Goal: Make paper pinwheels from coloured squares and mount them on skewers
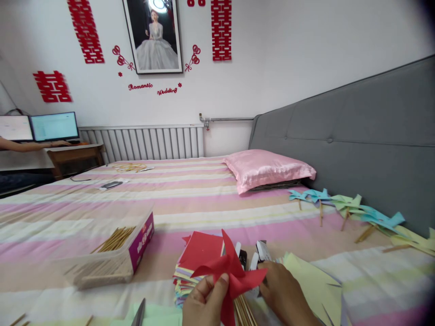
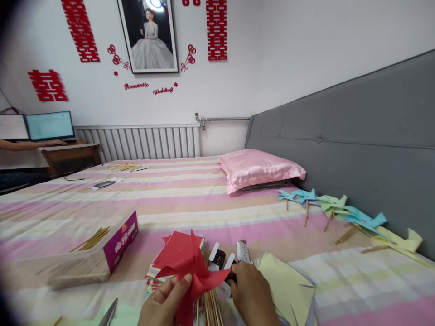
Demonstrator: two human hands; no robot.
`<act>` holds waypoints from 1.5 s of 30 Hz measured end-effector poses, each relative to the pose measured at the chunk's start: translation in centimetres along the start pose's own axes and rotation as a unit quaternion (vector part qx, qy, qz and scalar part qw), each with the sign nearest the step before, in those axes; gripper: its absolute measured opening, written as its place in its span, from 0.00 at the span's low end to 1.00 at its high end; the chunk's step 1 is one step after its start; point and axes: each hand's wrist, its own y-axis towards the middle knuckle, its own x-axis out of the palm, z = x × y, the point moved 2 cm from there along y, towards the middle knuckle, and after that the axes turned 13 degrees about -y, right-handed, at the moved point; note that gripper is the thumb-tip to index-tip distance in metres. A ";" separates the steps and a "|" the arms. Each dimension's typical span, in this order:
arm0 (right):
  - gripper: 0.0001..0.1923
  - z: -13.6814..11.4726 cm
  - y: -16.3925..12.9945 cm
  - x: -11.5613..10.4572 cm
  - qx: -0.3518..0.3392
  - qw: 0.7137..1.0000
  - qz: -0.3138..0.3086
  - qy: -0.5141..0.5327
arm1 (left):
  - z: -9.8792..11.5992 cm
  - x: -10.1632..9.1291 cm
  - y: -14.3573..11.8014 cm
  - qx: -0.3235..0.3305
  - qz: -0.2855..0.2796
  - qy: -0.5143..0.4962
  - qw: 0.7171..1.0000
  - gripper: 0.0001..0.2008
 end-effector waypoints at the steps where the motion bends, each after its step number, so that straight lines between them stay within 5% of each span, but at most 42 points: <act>1: 0.08 0.0 0.0 0.0 -0.002 1.000 0.001 0.000 | 0.0 0.0 0.0 0.000 0.002 0.000 1.000 0.15; 28: 0.12 0.1 0.8 0.9 -0.030 0.999 0.014 0.035 | 0.3 0.4 -0.3 -0.022 0.010 -0.030 0.999 0.15; 38: 0.14 0.5 0.8 -1.1 -0.039 0.984 0.025 0.170 | -0.1 -0.2 0.1 -0.023 0.008 -0.035 0.999 0.16; 41: 0.14 1.6 0.8 -1.0 -0.025 0.964 0.002 0.264 | 0.0 -0.2 0.2 -0.018 0.018 -0.038 0.999 0.15; 45: 0.13 2.7 -0.1 -0.1 -0.045 0.944 -0.103 0.311 | 0.5 0.0 0.0 -0.010 0.027 -0.045 0.999 0.14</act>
